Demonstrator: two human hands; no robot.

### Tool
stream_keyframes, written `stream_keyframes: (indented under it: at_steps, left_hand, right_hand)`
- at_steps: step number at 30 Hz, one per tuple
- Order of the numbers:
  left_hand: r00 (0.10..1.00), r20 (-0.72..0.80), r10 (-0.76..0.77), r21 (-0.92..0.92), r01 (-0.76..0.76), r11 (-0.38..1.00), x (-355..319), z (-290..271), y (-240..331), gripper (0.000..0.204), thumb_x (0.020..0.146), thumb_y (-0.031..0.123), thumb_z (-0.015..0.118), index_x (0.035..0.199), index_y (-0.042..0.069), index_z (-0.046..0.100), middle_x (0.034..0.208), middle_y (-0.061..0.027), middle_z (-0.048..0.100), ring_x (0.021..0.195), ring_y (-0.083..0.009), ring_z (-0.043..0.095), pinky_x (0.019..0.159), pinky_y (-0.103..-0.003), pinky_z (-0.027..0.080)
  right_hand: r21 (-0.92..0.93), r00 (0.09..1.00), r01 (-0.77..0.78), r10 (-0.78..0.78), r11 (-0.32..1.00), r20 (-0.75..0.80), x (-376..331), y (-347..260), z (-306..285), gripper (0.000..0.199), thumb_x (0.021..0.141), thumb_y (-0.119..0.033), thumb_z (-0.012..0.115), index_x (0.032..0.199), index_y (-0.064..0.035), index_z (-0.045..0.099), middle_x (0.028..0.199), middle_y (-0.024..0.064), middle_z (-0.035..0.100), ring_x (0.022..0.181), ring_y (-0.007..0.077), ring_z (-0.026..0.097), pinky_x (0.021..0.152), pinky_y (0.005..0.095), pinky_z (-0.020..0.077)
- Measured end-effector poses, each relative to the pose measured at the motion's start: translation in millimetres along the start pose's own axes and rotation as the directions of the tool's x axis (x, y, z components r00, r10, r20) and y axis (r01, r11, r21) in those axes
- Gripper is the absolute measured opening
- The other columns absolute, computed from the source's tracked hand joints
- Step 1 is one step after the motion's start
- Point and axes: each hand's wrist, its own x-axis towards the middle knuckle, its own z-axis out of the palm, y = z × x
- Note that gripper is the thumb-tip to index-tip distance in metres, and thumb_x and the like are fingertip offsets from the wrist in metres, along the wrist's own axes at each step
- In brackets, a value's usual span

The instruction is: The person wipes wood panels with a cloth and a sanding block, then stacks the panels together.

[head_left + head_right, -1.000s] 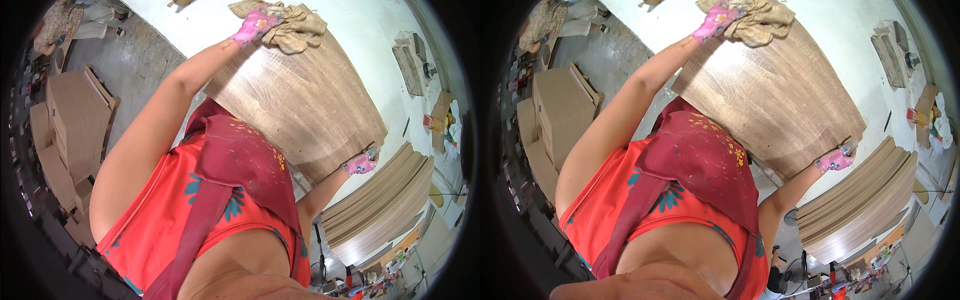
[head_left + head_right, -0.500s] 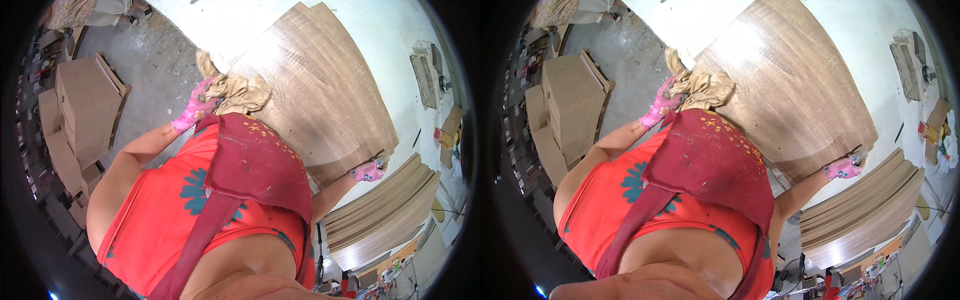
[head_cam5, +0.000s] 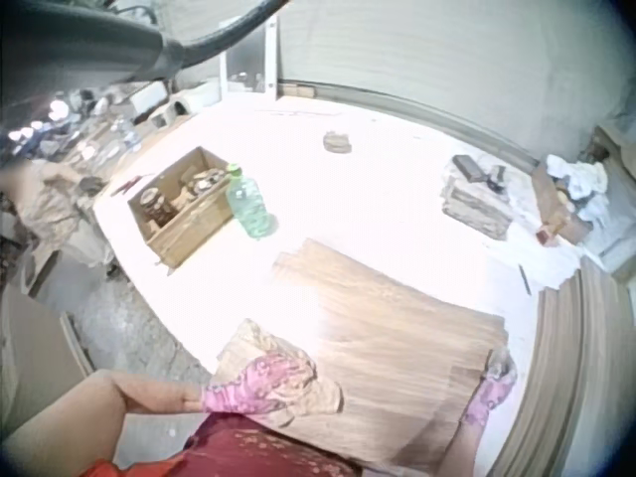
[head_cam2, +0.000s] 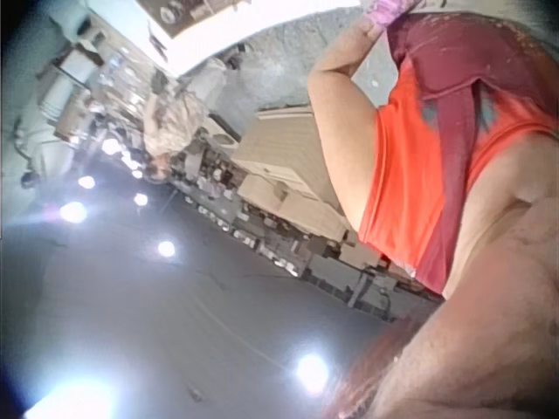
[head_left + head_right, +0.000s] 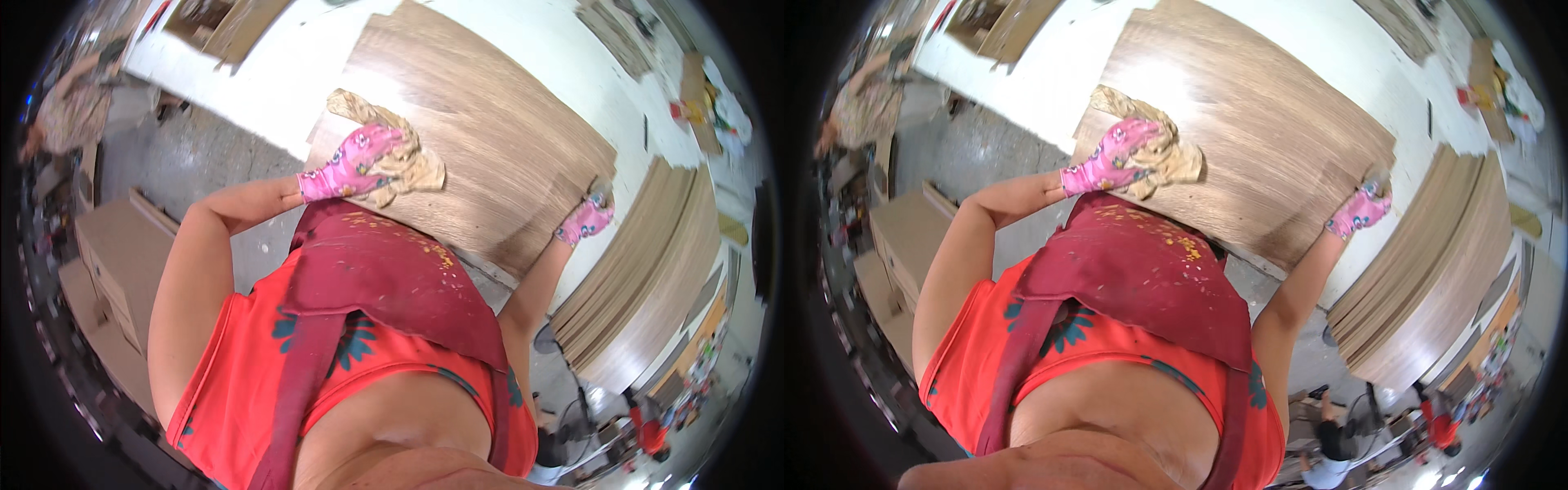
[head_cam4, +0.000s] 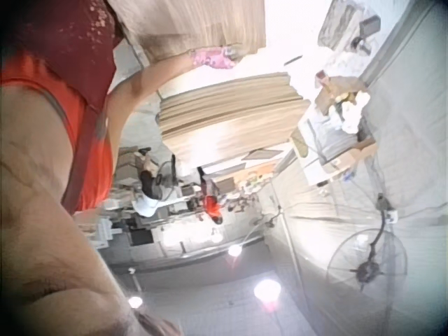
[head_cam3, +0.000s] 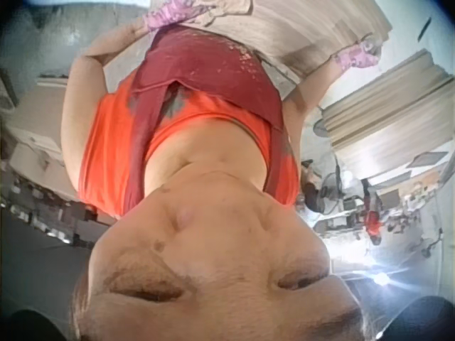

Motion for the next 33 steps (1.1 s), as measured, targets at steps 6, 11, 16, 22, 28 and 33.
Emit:
stream_keyframes:
  at_steps: [6, 11, 16, 22, 28, 33]
  left_hand:
    - [0.9, -0.404, -0.164, -0.053, 0.157, 0.986, 144.5, -19.7, -74.4, 0.052, 0.075, 0.013, 0.069, 0.124, 0.007, 0.053, 0.113, -0.0151, 0.057, 0.107, -0.0289, 0.055, 0.093, -0.039, 0.046]
    - [0.862, -0.494, -0.109, 0.25, 0.261, 0.932, 199.7, -20.0, -103.7, 0.05, 0.078, 0.022, 0.07, 0.119, -0.001, 0.055, 0.106, -0.0209, 0.063, 0.1, -0.0308, 0.06, 0.089, -0.037, 0.047]
    - [0.952, -0.262, -0.16, 0.065, 0.183, 0.981, 241.7, 23.6, -43.6, 0.041, 0.079, 0.01, 0.068, 0.117, -0.001, 0.056, 0.095, -0.0156, 0.065, 0.081, -0.022, 0.066, 0.065, -0.03, 0.058]
    - [0.971, -0.064, 0.23, -0.074, -0.235, 0.969, 333.0, 156.5, 36.5, 0.046, 0.085, 0.024, 0.065, 0.123, 0.0, 0.053, 0.077, -0.0133, 0.064, 0.063, -0.0097, 0.064, 0.073, -0.032, 0.059]
    - [0.969, 0.085, 0.232, 0.035, -0.236, 0.971, 382.9, 225.9, 107.5, 0.057, 0.081, 0.03, 0.065, 0.13, 0.006, 0.05, 0.106, -0.0186, 0.063, 0.104, -0.029, 0.059, 0.098, -0.04, 0.045]
    - [0.934, 0.091, 0.345, -0.051, -0.342, 0.938, 351.1, 211.1, 98.5, 0.055, 0.077, 0.03, 0.068, 0.125, 0.007, 0.054, 0.119, -0.0143, 0.058, 0.115, -0.0306, 0.052, 0.105, -0.044, 0.037]
  right_hand:
    - [-0.075, 1.0, -0.01, 0.009, 0.997, -0.011, 2.3, 0.7, 0.4, 0.035, 0.078, -0.005, 0.067, 0.112, 0.0004, 0.059, 0.102, 0.0154, 0.061, 0.088, 0.0234, 0.06, 0.077, 0.033, 0.0501]
    - [0.043, 0.993, -0.116, 0.117, 0.992, -0.03, -1.9, -1.0, 0.8, 0.035, 0.079, -0.006, 0.067, 0.113, -0.001, 0.059, 0.102, 0.0147, 0.059, 0.086, 0.0224, 0.06, 0.073, 0.0304, 0.0511]
    - [0.027, 0.989, -0.11, 0.112, 0.994, -0.096, -1.7, -8.6, -0.1, 0.031, 0.083, -0.006, 0.062, 0.114, -0.0011, 0.058, 0.106, 0.0139, 0.056, 0.087, 0.0219, 0.059, 0.073, 0.029, 0.0523]
    - [0.188, 0.976, -0.17, 0.191, 0.967, -0.1, -5.5, -13.0, 0.4, 0.033, 0.085, -0.008, 0.061, 0.116, 0.0007, 0.056, 0.106, 0.0132, 0.055, 0.088, 0.0211, 0.059, 0.071, 0.0299, 0.0522]
    - [0.032, 0.962, 0.136, -0.124, 0.99, -0.245, -6.3, -11.4, 5.3, 0.032, 0.087, -0.014, 0.054, 0.114, 0.0019, 0.056, 0.091, 0.0099, 0.065, 0.075, 0.0148, 0.063, 0.063, 0.0239, 0.0495]
    - [0.655, 0.931, -0.062, 0.28, 0.753, -0.234, -4.8, -9.6, -3.4, 0.036, 0.09, -0.013, 0.051, 0.123, 0.0021, 0.047, 0.115, 0.0147, 0.054, 0.101, 0.0257, 0.057, 0.088, 0.0346, 0.0483]
